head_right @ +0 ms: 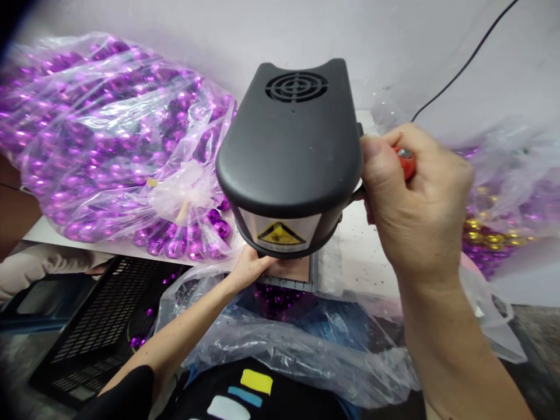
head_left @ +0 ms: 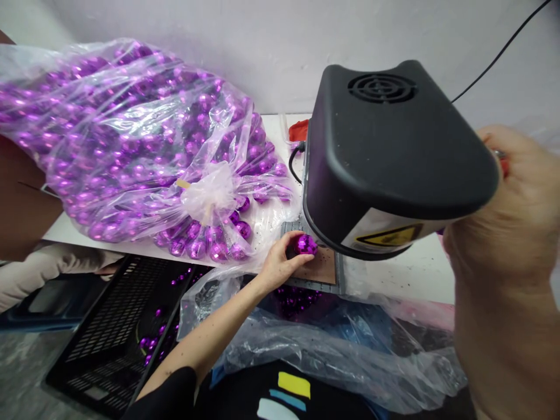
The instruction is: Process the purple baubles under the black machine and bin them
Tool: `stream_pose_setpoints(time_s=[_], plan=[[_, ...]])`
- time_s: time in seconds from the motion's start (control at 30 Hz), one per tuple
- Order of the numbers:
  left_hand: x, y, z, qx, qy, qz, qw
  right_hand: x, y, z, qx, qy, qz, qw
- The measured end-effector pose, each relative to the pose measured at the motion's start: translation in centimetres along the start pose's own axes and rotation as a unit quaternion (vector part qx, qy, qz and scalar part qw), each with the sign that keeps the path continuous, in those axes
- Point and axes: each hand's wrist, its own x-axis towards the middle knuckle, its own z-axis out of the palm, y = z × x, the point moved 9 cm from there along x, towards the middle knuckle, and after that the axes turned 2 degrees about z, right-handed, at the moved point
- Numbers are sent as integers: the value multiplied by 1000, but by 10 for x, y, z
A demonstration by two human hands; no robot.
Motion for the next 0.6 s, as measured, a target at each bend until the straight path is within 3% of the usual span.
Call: stream_pose_setpoints(time_s=[0.27,0.4,0.6], plan=[[-10,17,15,185,-28,112,976,0,-5,0,-8,-11,-7,1000],[-12,25,21,219,-42,170,960,0,-7,2,-4,-17,-14,1000],[-6,9,23,184,-53,126,973,-1,-8,3,0,-20,-24,999]])
